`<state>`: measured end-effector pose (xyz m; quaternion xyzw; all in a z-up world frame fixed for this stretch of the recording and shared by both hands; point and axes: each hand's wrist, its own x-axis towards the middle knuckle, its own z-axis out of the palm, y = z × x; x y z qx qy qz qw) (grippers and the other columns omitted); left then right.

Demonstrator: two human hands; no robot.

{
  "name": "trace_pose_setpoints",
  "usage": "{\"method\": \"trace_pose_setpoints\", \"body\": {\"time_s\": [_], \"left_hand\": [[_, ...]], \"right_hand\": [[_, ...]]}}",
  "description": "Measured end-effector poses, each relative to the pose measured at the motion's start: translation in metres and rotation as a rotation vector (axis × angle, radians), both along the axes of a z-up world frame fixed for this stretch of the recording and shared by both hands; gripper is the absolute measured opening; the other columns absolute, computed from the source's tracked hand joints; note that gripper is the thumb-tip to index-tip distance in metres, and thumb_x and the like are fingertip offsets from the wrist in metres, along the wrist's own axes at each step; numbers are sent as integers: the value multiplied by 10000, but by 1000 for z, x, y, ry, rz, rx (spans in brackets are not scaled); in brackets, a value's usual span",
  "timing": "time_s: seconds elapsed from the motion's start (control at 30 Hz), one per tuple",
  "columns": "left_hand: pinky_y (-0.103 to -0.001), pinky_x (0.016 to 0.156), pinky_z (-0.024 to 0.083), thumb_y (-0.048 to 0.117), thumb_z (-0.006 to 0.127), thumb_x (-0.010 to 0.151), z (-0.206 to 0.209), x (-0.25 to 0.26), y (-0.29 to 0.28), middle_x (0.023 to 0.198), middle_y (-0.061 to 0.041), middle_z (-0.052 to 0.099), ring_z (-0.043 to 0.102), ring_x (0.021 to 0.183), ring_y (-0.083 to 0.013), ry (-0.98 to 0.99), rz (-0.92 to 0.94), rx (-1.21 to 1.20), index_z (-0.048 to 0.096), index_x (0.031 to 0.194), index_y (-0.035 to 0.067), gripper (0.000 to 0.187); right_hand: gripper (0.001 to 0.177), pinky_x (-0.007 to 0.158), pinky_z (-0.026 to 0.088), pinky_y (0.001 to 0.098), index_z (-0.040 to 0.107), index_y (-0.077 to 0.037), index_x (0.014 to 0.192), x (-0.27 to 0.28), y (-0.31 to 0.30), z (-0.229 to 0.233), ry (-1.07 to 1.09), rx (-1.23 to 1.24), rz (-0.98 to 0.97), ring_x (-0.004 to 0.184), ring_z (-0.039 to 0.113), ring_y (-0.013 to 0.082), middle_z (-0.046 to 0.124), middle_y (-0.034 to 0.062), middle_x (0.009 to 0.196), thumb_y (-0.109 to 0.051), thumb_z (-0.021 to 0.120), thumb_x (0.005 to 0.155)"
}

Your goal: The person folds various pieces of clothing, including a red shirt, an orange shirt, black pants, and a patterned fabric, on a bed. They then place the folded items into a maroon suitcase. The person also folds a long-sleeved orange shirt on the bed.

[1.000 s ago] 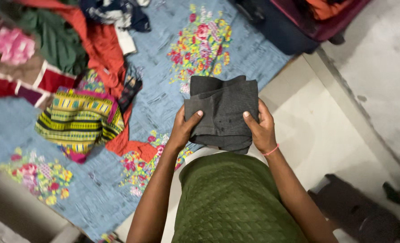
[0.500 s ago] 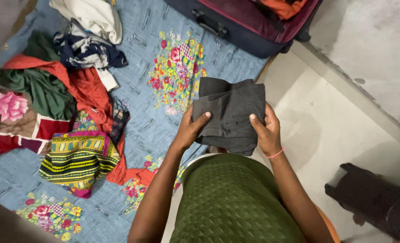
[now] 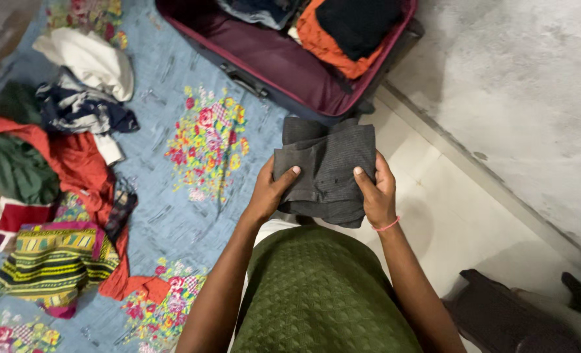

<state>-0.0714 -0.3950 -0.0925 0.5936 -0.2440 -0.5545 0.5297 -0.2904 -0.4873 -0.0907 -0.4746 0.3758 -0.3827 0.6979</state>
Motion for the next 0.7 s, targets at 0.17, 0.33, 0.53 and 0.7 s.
{"method": "trace_pose_setpoints", "body": {"time_s": [0.17,0.33,0.53,0.7], "left_hand": [[-335,982,527,256,679,961,-9,-31,-39,1207,-97,690,651,1102,-175,-46,-63,-3,573,1338,-1,468],[-335,976,525,264,674,957,-19,-43,-72,1198,-99,692,655,1095,-178,-27,-96,23,576,1334,-5,473],[-339,971,526,257,678,960,-28,-51,-121,1191,-110,697,655,1089,-183,-55,-159,37,575,1344,-13,480],[-335,984,513,241,678,938,-36,-49,-169,1230,-98,686,654,1126,-182,-69,-151,41,523,1395,10,535]], "right_hand": [[514,1114,460,332,437,69,1505,-32,-30,-11,7,23,-60,1258,593,176,617,121,1377,-72,573,1030],[495,1089,474,327,456,69,1486,-51,-50,-18,43,17,-84,1230,602,168,628,117,1354,-88,582,1034],[485,1066,487,327,463,67,1479,-64,-84,-31,45,50,-117,1208,612,167,636,117,1340,-97,579,1038],[485,1059,512,347,447,55,1487,-58,-133,-43,98,58,-109,1227,622,188,628,132,1364,-94,564,1040]]}}
